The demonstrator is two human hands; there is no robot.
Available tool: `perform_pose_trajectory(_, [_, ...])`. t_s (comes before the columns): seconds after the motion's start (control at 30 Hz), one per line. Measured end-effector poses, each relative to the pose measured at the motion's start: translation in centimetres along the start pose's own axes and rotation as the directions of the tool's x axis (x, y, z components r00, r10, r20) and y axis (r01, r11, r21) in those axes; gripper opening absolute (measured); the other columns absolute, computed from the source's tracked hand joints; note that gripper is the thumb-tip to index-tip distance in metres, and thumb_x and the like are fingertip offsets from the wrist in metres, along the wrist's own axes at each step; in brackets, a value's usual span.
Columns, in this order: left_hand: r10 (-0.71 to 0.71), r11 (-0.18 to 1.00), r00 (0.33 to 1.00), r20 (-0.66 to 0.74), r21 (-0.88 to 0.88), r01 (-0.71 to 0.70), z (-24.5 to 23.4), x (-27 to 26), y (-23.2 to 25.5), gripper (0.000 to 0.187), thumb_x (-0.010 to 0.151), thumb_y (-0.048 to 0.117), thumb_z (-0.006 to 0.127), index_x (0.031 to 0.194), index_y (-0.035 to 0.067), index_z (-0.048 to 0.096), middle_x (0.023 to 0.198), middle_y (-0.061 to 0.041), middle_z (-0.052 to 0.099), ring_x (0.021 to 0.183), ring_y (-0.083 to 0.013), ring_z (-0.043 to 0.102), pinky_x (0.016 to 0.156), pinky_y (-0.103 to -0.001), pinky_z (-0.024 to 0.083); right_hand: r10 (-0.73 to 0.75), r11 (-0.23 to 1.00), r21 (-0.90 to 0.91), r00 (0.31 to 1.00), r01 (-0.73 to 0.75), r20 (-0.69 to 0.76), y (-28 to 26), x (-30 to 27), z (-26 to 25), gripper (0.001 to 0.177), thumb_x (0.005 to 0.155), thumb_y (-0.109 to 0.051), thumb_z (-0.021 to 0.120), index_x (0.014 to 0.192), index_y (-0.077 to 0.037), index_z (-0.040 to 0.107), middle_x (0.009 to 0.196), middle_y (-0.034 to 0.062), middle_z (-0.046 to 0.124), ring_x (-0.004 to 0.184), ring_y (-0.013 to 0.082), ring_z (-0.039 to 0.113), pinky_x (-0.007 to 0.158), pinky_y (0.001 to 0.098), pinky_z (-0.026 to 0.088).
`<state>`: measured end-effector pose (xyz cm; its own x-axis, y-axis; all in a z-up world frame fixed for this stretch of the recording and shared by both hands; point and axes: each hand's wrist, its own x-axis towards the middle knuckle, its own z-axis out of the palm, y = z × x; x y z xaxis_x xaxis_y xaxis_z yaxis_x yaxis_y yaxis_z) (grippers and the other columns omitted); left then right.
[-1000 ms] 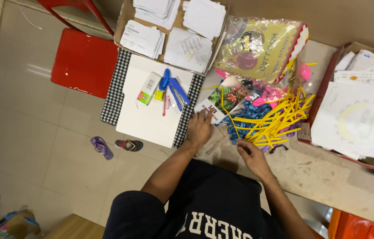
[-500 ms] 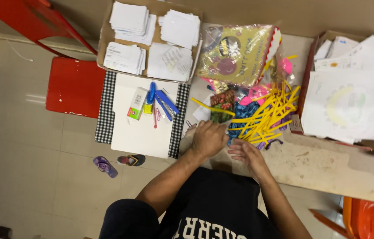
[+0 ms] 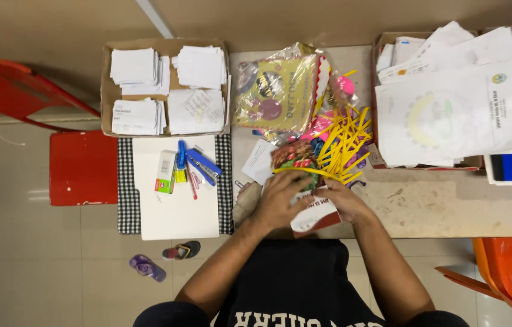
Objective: Sorting cards and attaching balloons to plastic sticks at a workspace.
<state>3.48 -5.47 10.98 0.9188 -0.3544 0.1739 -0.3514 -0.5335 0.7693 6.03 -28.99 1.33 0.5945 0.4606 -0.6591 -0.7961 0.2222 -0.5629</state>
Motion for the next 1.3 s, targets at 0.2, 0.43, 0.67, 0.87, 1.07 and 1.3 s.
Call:
perform_pose_trajectory(0.2, [-0.117, 0.985, 0.991, -0.064, 0.122, 0.124, 1.5, -0.5, -8.0, 0.039, 0.099, 0.028, 0.072, 0.133, 0.008, 0.072, 0.146, -0.019, 0.061, 0.137, -0.0406, 0.046, 0.110, -0.053, 0.033, 0.227, 0.835, -0.548, 0.935, -0.043, 0.273, -1.7, -3.4, -0.1, 0.023, 0.093, -0.010, 0.071, 0.112, 0.003, 0.074, 0.099, 0.0081, 0.077, 0.085, 0.0122, 0.068, 0.076, 0.0281, 0.055])
perform_pose_trajectory(0.43, [-0.624, 0.761, 0.773, -0.117, -0.314, 0.567, 1.0, -1.5, -11.5, 0.027, 0.087, 0.013, 0.074, 0.113, 0.005, 0.076, 0.087, -0.015, 0.077, 0.079, -0.0265, 0.074, 0.074, -0.035, 0.058, -0.011, 0.765, -0.630, 0.981, 0.132, 0.192, -6.5, -7.0, -4.7, 0.036, 0.085, -0.006, 0.072, 0.120, -0.001, 0.071, 0.102, 0.0045, 0.080, 0.092, 0.0150, 0.071, 0.085, 0.0302, 0.056])
perform_pose_trajectory(0.67, [-0.491, 0.864, 0.834, -0.253, -0.018, 0.504, 2.2, -2.1, -12.6, 0.033, 0.085, 0.017, 0.076, 0.115, 0.004, 0.073, 0.106, -0.015, 0.073, 0.095, -0.0332, 0.069, 0.084, -0.042, 0.055, -0.432, 0.901, -0.134, 0.837, 0.412, -0.335, -12.5, -7.0, -11.2, 0.035, 0.106, -0.017, 0.062, 0.136, 0.001, 0.056, 0.124, 0.0193, 0.067, 0.111, 0.0336, 0.067, 0.099, 0.0554, 0.052])
perform_pose_trajectory(0.87, [-0.381, 0.886, 0.900, -0.211, 0.195, 0.420, 5.3, -2.3, -13.7, 0.033, 0.087, 0.017, 0.072, 0.117, 0.005, 0.072, 0.116, -0.015, 0.071, 0.107, -0.0381, 0.064, 0.095, -0.047, 0.050, -0.240, 0.964, 0.020, 0.905, 0.263, -0.350, -5.9, -2.3, -8.7, 0.040, 0.107, -0.041, 0.051, 0.129, -0.007, 0.056, 0.120, 0.0159, 0.069, 0.105, 0.0271, 0.069, 0.091, 0.0438, 0.056])
perform_pose_trajectory(1.07, [-0.457, 0.727, 0.816, -0.355, 0.379, 0.572, 4.3, 0.4, -14.7, 0.057, 0.083, 0.030, 0.079, 0.131, 0.004, 0.062, 0.132, -0.014, 0.061, 0.120, -0.0359, 0.056, 0.095, -0.051, 0.047, -0.107, 0.898, -0.437, 0.938, -0.052, -0.330, 7.0, 4.7, -3.9, 0.050, 0.091, -0.030, 0.072, 0.132, -0.002, 0.063, 0.098, 0.0076, 0.070, 0.080, 0.0157, 0.063, 0.069, 0.0321, 0.051])
perform_pose_trajectory(1.3, [-0.601, 0.625, 0.735, -0.313, 0.388, 0.677, 5.6, 1.1, -15.5, 0.086, 0.066, 0.039, 0.092, 0.134, 0.003, 0.053, 0.146, -0.016, 0.046, 0.132, -0.0373, 0.043, 0.101, -0.056, 0.040, -0.412, 0.819, -0.556, 0.818, 0.140, -0.401, 11.6, 7.9, -1.4, 0.054, 0.080, -0.011, 0.085, 0.124, 0.003, 0.056, 0.086, 0.0033, 0.068, 0.072, 0.0096, 0.061, 0.063, 0.0248, 0.051])
